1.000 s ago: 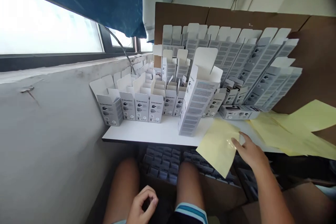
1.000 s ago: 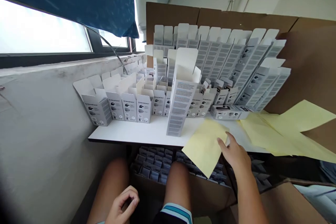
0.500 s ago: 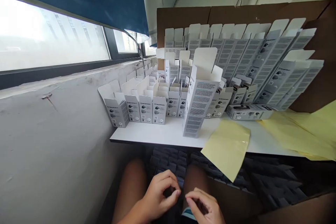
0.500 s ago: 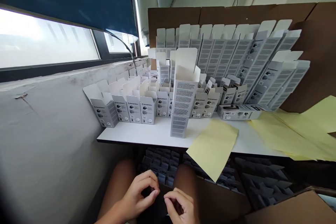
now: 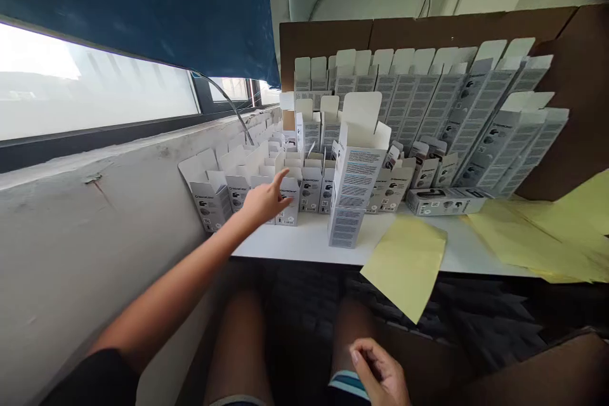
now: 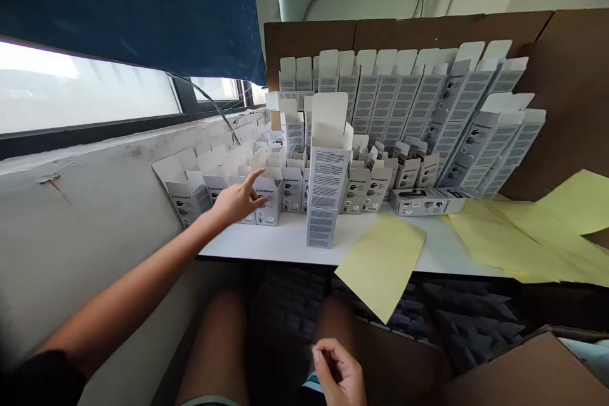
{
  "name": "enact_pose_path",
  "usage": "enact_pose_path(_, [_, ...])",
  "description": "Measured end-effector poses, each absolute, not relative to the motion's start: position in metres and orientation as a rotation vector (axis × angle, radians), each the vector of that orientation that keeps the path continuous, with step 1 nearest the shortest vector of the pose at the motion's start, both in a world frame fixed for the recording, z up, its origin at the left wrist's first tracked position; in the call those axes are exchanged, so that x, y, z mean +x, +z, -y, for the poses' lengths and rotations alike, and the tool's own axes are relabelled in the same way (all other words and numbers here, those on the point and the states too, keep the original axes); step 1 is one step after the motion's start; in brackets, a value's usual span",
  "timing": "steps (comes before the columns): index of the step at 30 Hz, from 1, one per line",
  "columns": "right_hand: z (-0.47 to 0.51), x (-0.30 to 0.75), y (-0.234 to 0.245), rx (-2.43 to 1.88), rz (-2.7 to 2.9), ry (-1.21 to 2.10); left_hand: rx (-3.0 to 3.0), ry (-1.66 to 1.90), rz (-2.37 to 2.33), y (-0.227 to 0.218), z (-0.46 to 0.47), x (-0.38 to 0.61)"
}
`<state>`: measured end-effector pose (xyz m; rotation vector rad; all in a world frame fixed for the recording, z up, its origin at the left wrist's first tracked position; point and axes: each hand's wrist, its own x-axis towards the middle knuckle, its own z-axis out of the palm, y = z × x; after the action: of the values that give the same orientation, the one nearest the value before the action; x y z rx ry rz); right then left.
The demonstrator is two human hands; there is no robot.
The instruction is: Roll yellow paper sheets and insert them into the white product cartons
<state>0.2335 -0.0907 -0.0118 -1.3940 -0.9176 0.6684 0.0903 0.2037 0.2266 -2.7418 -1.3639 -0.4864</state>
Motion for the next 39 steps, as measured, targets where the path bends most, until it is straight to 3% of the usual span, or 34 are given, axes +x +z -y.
enact_pose_path(3, [0.088, 0.219, -0.015, -1.366, 0.847, 0.695, -2.714, -0.347, 1.352, 0.254, -0.231, 0.103])
enact_pose_path(10, [0.094, 0.225, -0.018, -1.312, 0.853, 0.764, -2.676, -0.309, 1.301, 0.261, -0.201, 0.09])
enact_pose_path(15, [0.097, 0.233, 0.004, -1.195, 1.03, 0.694, -2.876, -0.699, 1.277, 0.258, -0.146, 0.041])
enact_pose_path(19, [0.083, 0.225, 0.034, -0.978, 1.195, 0.75, -3.388, -1.042, 1.165, 0.233, -0.113, 0.014])
enact_pose_path(25, [0.055, 0.213, 0.055, -0.733, 1.414, 1.003, -3.758, -1.184, 1.196, 0.181, -0.091, 0.0])
enact_pose_path(31, [0.053, 0.186, 0.035, -0.703, 1.238, 1.18, -3.656, -1.394, 1.373, 0.155, -0.086, -0.01])
enact_pose_path(34, [0.054, 0.178, 0.032, -0.727, 1.133, 1.187, -3.277, -1.741, 1.432, 0.132, -0.072, -0.012])
enact_pose_path(37, [0.05, 0.177, 0.035, -0.801, 1.016, 1.176, -2.924, -1.992, 1.223, 0.098, -0.049, -0.014])
enact_pose_path(39, [0.046, 0.176, 0.039, -0.853, 0.925, 1.178, -3.101, -1.839, 0.972, 0.078, -0.035, -0.016])
